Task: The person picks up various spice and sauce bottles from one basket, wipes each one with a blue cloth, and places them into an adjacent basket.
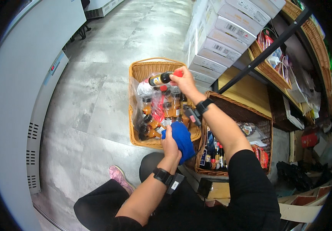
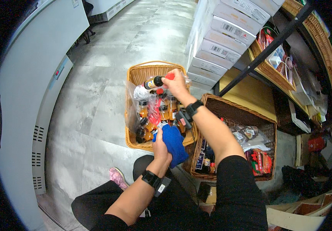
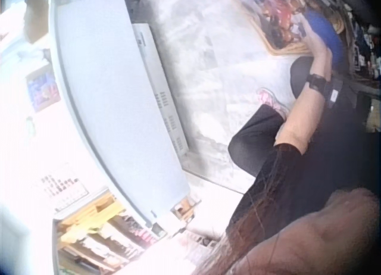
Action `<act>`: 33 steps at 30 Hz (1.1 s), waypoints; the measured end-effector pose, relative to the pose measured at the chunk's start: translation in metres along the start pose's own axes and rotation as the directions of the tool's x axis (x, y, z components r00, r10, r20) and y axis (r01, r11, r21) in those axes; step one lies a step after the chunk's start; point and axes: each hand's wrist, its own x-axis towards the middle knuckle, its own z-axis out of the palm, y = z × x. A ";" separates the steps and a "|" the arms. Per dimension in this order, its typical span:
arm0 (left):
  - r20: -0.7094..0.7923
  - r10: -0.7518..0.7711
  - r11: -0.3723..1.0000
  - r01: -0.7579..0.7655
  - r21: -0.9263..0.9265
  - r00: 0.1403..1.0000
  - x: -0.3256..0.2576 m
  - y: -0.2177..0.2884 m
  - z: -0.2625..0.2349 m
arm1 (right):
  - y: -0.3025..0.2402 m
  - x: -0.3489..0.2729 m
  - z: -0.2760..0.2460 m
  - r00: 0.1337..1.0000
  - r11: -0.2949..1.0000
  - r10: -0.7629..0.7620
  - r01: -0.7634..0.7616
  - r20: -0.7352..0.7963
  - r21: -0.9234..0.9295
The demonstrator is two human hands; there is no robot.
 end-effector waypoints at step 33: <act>0.078 -0.159 0.986 0.155 0.052 0.984 0.019 0.010 -0.009 | 0.015 -0.019 -0.048 0.889 0.916 0.284 -0.362 0.359 0.171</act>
